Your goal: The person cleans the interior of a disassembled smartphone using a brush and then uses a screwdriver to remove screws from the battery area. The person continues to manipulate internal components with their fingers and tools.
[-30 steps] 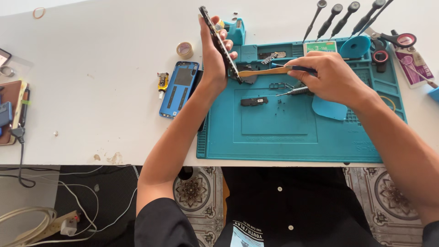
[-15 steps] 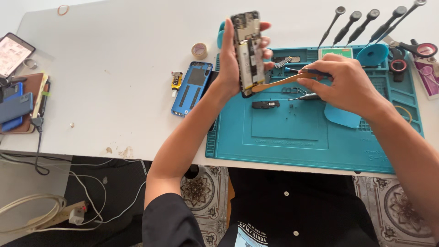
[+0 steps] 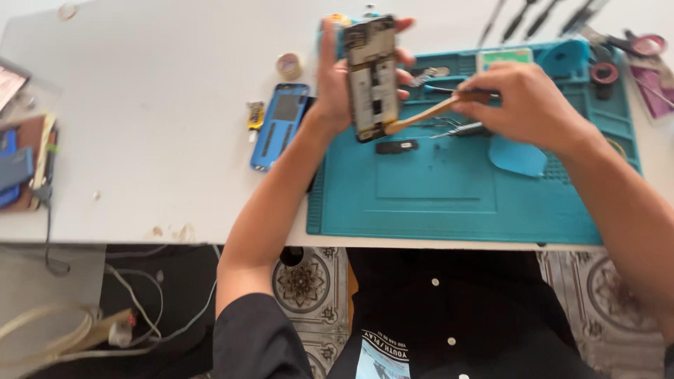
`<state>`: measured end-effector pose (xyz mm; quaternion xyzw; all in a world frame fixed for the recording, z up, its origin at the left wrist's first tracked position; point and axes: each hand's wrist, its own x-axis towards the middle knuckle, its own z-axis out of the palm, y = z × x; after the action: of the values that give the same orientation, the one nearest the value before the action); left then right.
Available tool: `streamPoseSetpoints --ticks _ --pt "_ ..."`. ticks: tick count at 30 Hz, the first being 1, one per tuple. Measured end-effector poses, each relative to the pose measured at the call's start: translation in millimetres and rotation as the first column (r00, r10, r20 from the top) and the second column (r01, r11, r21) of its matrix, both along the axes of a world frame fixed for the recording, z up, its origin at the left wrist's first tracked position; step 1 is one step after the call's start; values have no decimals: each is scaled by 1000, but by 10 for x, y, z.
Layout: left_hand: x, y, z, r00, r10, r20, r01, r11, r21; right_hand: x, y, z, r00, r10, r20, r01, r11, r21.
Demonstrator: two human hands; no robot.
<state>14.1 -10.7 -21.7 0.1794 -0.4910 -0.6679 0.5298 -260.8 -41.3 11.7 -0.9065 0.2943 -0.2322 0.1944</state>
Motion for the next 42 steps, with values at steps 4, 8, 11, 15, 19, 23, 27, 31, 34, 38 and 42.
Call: streamPoseSetpoints --ticks 4,8,11,15,19,23,27,31,34,38,42 --pt "-98 -1 97 998 55 -28 -56 998 -22 -132 -11 146 999 -34 -33 34 999 -14" --pt "-156 61 56 989 135 -54 -139 988 -65 4 128 6 999 34 -3 -34 999 24" --pt "-188 70 34 980 199 -22 -200 965 -171 24 136 -71 997 80 4 -80 997 4" --pt "-190 93 -8 980 196 9 -192 967 -165 -45 41 -64 998 64 17 -64 998 -25" --pt "-202 89 32 980 193 50 -179 962 -209 -114 -43 40 999 -27 -45 25 998 -57" --pt "-200 89 53 973 214 87 -188 953 -237 -46 53 -2 1000 21 13 -21 999 -48" --pt "-223 65 75 963 226 150 -184 950 -252 -59 75 21 989 29 142 -22 998 -51" --pt "-275 76 65 960 235 154 -187 943 -275 -141 26 102 980 -44 196 40 999 23" --pt "-292 88 37 967 223 121 -187 949 -256 -138 48 88 990 -28 140 16 996 92" --pt "-285 99 19 976 187 108 -155 955 -253 -99 95 11 994 57 92 -61 997 46" --pt "-284 135 3 968 209 142 -165 948 -272 -106 85 -2 993 -26 112 23 999 24"
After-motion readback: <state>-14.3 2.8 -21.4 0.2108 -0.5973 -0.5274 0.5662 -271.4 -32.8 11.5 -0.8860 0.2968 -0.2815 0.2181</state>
